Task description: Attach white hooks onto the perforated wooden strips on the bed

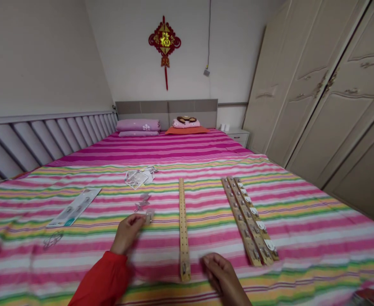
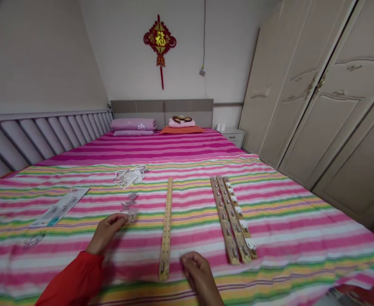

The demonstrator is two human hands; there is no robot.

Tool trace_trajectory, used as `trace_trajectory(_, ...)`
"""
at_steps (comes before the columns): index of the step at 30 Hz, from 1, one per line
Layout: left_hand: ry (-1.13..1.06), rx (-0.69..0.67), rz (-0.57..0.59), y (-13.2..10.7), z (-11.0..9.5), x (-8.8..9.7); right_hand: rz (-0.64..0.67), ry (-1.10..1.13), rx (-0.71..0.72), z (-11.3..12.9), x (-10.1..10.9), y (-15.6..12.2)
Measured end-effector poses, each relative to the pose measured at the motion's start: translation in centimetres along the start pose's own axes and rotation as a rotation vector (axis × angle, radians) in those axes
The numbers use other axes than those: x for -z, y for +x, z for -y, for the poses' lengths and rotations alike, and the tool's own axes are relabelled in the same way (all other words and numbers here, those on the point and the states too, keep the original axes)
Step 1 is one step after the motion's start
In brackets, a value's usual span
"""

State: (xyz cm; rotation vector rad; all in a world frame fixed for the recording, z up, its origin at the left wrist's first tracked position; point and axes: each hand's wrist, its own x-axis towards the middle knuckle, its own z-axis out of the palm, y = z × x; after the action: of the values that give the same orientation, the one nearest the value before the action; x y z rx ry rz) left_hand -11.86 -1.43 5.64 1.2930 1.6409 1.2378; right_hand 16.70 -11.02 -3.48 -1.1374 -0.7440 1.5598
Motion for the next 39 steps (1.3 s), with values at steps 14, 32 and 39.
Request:
trace_trajectory(14, -0.498, 0.389, 0.235, -8.6, -2.2, -7.8, -0.023, -0.312, 0.568, 4.7, -4.6, 0.9)
trace_trajectory(32, 0.88, -0.47, 0.603, -8.9, -8.9, -4.5, 0.205, -0.558, 0.751, 5.6, -5.8, -0.2)
trace_trajectory(39, 0.61, -0.531, 0.604, -7.4, -8.3, -5.2, 0.155, -0.302, 0.455, 4.7, -6.1, -0.6)
